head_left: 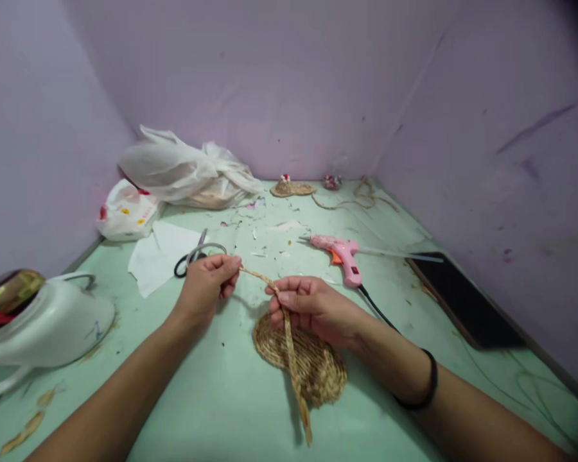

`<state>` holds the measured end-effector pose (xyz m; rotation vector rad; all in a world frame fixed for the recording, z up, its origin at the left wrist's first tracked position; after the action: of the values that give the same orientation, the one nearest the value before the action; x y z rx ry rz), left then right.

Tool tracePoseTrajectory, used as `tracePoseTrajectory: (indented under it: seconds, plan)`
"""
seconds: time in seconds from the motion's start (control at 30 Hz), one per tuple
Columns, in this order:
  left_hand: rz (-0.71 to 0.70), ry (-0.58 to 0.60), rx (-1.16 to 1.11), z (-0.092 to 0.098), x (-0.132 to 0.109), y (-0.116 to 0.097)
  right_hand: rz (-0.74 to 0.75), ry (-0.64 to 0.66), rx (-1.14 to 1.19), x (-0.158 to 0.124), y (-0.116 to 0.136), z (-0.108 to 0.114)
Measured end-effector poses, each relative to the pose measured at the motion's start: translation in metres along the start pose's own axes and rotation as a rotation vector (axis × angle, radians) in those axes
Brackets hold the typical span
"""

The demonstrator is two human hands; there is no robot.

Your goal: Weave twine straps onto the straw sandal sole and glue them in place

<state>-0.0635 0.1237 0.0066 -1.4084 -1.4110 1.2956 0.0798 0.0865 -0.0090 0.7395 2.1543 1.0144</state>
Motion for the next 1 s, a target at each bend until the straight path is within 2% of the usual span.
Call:
tracePoseTrajectory:
  seconds: [0.07,0.17,0.3,0.43,0.73,0.9,1.0]
  plan:
    - [0.055,0.016,-0.086,-0.003,-0.001,0.004,0.02,-0.003,-0.004,0.001,0.001,0.0]
    - [0.055,0.02,-0.164,-0.005,-0.001,0.004,0.026,0.031,0.001,0.001,0.0,-0.004]
    - [0.061,-0.012,-0.221,-0.001,0.002,0.006,-0.015,0.113,0.009,-0.002,-0.006,-0.014]
    - [0.076,-0.038,-0.264,0.004,0.004,0.007,-0.032,0.109,0.002,-0.002,-0.008,-0.015]
    - [-0.091,-0.165,-0.353,0.031,0.012,-0.023,-0.072,0.113,0.0,-0.002,-0.017,-0.013]
    - [-0.109,-0.199,-0.379,0.039,0.014,-0.028,0.017,0.091,-0.117,0.0,-0.008,-0.008]
    - [-0.061,-0.197,-0.391,0.034,0.013,-0.02,0.066,0.173,-0.251,-0.007,0.0,-0.022]
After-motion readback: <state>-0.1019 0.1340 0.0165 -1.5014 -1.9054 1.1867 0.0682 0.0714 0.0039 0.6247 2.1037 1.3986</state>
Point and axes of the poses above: each hand's wrist, its own x-axis towards the middle knuckle, its own z-axis out of the back of the hand, y = z × x, the point moved 9 cm from there along x, towards the middle knuckle, and after that the axes turned 9 degrees about -x, right-handed, at the moved point
